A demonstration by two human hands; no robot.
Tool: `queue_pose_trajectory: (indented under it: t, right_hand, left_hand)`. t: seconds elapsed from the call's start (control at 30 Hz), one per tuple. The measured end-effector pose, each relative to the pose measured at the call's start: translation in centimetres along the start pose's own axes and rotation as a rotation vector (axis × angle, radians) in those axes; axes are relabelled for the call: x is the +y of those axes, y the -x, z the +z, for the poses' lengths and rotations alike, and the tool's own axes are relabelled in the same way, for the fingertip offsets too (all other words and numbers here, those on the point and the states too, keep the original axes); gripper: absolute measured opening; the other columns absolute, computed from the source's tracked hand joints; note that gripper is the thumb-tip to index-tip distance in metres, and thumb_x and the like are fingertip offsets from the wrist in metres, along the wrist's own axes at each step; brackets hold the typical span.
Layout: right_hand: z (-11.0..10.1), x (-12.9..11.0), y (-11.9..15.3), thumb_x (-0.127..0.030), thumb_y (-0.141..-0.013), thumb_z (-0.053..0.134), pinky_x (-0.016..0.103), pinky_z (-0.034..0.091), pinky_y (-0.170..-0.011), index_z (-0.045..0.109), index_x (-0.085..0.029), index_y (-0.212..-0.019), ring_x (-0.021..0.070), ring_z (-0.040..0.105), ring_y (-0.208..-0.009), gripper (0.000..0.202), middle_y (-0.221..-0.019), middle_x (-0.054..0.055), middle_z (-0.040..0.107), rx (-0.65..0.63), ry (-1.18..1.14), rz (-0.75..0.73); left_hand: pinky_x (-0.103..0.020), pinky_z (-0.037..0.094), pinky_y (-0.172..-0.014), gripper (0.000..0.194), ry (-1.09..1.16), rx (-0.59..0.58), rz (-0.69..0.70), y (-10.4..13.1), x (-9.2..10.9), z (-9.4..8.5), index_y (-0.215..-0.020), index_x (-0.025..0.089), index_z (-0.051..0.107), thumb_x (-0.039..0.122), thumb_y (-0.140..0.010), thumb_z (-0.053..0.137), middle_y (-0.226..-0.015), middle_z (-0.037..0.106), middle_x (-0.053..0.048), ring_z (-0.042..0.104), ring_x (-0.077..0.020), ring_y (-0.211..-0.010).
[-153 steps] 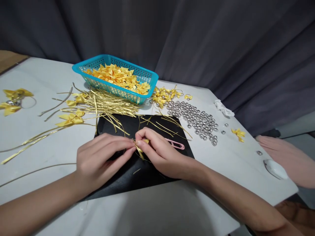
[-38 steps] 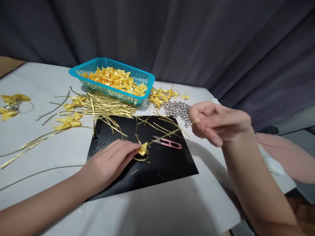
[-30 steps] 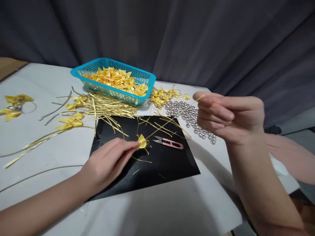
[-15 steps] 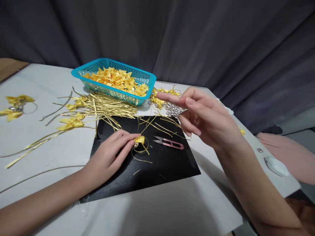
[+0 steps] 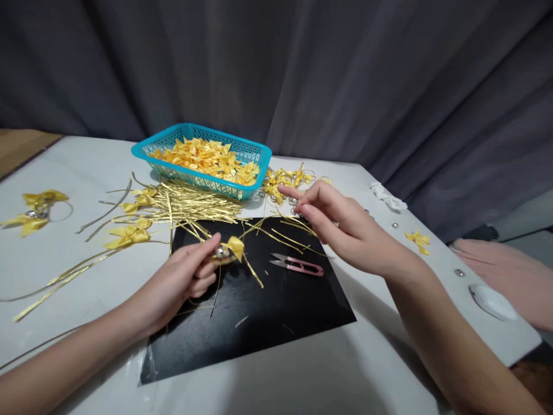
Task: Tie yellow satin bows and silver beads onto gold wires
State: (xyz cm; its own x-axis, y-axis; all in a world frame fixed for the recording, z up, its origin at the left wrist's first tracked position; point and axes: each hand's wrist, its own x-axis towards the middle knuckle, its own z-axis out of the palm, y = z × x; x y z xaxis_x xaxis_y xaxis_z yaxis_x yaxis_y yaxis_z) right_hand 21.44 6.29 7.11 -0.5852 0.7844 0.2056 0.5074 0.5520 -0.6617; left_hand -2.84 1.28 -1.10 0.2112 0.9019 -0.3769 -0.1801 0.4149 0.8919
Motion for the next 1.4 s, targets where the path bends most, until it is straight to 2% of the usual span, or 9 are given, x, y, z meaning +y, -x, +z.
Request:
queue_pose_trajectory:
  t: [0.13,0.27,0.43,0.57,0.73,0.9,1.07,1.27,1.4]
  right_hand:
    - [-0.7,0.5,-0.2,-0.031,-0.099,0.034,0.031,0.042,-0.072,0.041,-0.021,-0.086,0.0236,0.064,-0.094,0.018,-0.083,0.005,0.060,-0.071,0.264,0.128]
    - [-0.1,0.9,-0.6,-0.032,-0.096,0.041,0.026,0.035,-0.057,0.047,-0.019,-0.077,0.0138,0.050,-0.060,0.023,-0.068,0.001,0.056,-0.306,0.300,0.280]
    - [0.2,0.2,-0.8,-0.033,-0.092,0.049,0.022,0.036,-0.052,0.053,-0.017,-0.078,0.0098,0.050,-0.060,0.021,-0.078,0.003,0.063,-0.377,-0.167,0.432]
    - [-1.2,-0.3,-0.7,-0.037,-0.086,0.058,0.021,0.029,-0.047,0.057,-0.016,-0.073,0.0075,0.043,-0.055,0.024,-0.078,0.004,0.065,-0.305,-0.137,0.508]
    - [-2.0,0.5,-0.6,-0.039,-0.081,0.063,0.020,0.033,-0.045,0.072,-0.018,-0.083,0.0073,0.043,-0.053,0.023,-0.073,0.003,0.066,-0.419,-0.217,0.533]
    - [-1.6,1.9,-1.0,-0.036,-0.077,0.069,0.018,0.034,-0.043,0.076,-0.019,-0.079,0.0063,0.046,-0.052,0.019,-0.079,0.004,0.072,-0.351,-0.286,0.554]
    - [-1.2,3.1,-1.5,-0.041,-0.079,0.063,0.019,0.030,-0.036,0.074,-0.017,-0.068,0.0004,0.022,-0.035,0.029,-0.079,0.005,0.075,-0.343,-0.557,0.599]
    - [1.0,1.9,-1.7,-0.038,-0.075,0.071,0.020,0.025,-0.035,0.050,-0.015,-0.044,0.0014,0.031,-0.034,0.044,-0.060,0.004,0.067,-0.047,-0.295,0.715]
    - [4.3,0.2,-0.7,-0.037,-0.075,0.071,0.018,0.028,-0.040,0.057,-0.017,-0.063,0.0053,0.038,-0.041,0.028,-0.046,-0.006,0.045,0.201,-0.184,0.435]
  left_hand:
    - [-0.019,0.010,-0.039,0.050,-0.133,0.006,0.015,-0.2,-1.0,-0.2,-0.058,0.019,0.043,0.062,-0.078,0.060,-0.049,0.018,0.011,0.010,-0.0064,-0.045]
    - [-0.019,0.019,-0.041,0.053,-0.215,0.121,0.157,-0.1,-1.1,-0.2,-0.054,0.020,0.037,0.062,-0.077,0.059,-0.051,0.024,0.009,0.017,-0.0078,-0.047]
    - [-0.020,0.034,-0.043,0.044,-0.404,0.236,0.329,0.2,-0.7,-0.3,-0.050,0.019,0.052,0.054,-0.077,0.057,-0.049,0.041,0.004,0.035,-0.0103,-0.048]
    - [-0.021,0.048,-0.050,0.032,-0.460,0.250,0.393,0.2,-0.7,-0.3,-0.052,0.020,0.066,0.043,-0.072,0.060,-0.067,0.067,-0.004,0.058,-0.0156,-0.060]
    - [-0.021,0.050,-0.050,0.028,-0.466,0.244,0.415,0.3,-0.6,0.0,-0.046,0.021,0.064,0.035,-0.071,0.059,-0.065,0.069,-0.004,0.062,-0.0162,-0.059]
    - [-0.020,0.050,-0.051,0.026,-0.504,0.264,0.452,0.5,-0.6,0.1,-0.045,0.021,0.062,0.029,-0.069,0.057,-0.062,0.068,-0.002,0.062,-0.0147,-0.057]
    - [-0.020,0.049,-0.054,0.026,-0.542,0.283,0.472,0.6,-0.7,0.1,-0.043,0.021,0.059,0.028,-0.068,0.055,-0.061,0.067,-0.001,0.063,-0.0150,-0.061]
    - [-0.019,0.041,-0.046,0.031,-0.607,0.359,0.471,0.6,-0.9,0.3,-0.039,0.020,0.041,0.028,-0.068,0.051,-0.060,0.063,-0.001,0.055,-0.0118,-0.053]
    - [-0.020,0.040,-0.050,0.036,-0.724,0.302,0.595,0.6,-1.3,0.2,-0.041,0.021,0.032,0.025,-0.073,0.048,-0.047,0.046,0.001,0.059,-0.0146,-0.059]
